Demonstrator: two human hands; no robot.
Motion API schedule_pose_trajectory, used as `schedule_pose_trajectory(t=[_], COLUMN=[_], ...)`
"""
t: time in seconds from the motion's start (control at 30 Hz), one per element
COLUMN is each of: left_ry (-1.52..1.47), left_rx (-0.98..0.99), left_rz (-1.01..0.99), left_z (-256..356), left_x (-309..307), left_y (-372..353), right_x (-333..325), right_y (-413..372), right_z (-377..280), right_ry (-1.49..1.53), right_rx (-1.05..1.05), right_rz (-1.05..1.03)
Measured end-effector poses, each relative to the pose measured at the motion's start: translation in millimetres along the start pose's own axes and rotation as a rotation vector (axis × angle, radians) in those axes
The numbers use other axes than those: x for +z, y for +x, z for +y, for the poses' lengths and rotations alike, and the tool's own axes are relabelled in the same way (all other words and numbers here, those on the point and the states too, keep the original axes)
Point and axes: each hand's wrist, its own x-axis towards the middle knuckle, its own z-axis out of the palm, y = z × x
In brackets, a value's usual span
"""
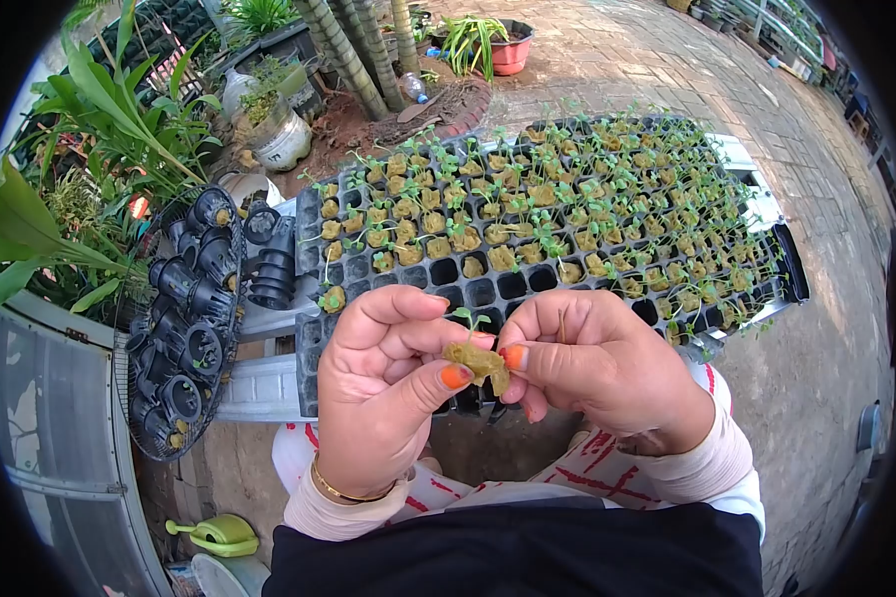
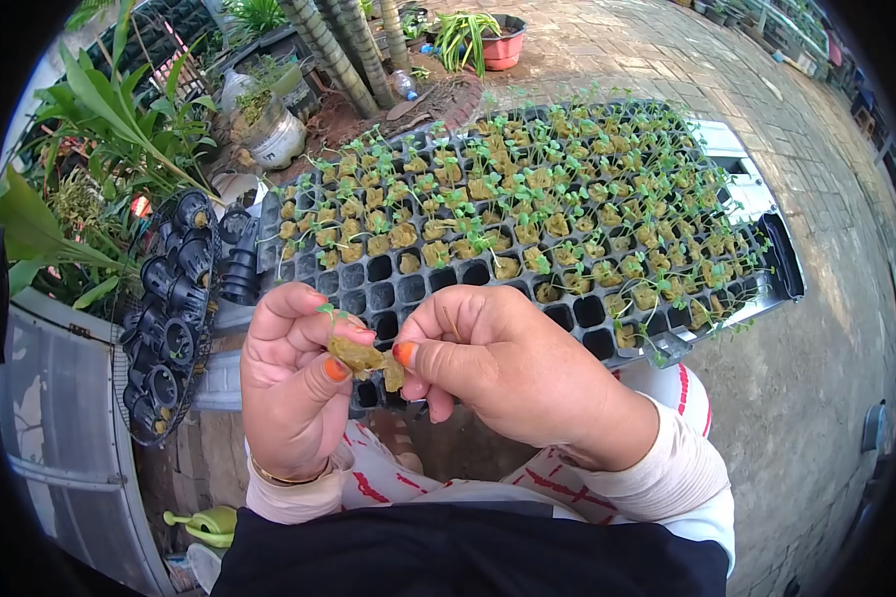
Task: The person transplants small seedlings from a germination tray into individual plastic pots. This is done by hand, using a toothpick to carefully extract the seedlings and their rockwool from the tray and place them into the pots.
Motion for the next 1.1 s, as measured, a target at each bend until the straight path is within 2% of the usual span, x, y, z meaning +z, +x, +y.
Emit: schedule_pose_trajectory(t=[0.3, 0.5, 0.57, 0.83, 0.93, 1.0, 1.03, 1.1], left_ry=[-0.026, -0.015, 0.013, 0.121, 0.146, 0.161, 0.151, 0.142], left_rx=[0.017, 0.001, -0.056, -0.142, -0.149, -0.155, -0.161, -0.166], left_rz=[0.003, 0.049, 0.115, 0.122, 0.102, 0.095, 0.087, 0.08], left_z=[2, 6, 6, 4, 3, 2, 1, 1], left_x=[1, 1, 1, 1, 2, 3, 3, 3], left_y=[0, 0, 2, 3, 3, 2, 2, 2], right_x=[1, 0, -1, 2, 4, 5, 5, 6], right_y=[2, 0, -3, -9, -6, -3, -2, 1], right_z=[0, -1, -1, 3, 4, 6, 6, 7], right_ry=[0.008, -0.057, -0.158, -0.198, -0.335, -0.563, -0.563, -0.755], right_rx=[0.006, -0.083, -0.25, -0.419, -0.503, -0.645, -0.645, -0.808], right_rz=[0.067, 0.141, 0.191, 0.065, 0.081, 0.124, 0.124, 0.189])
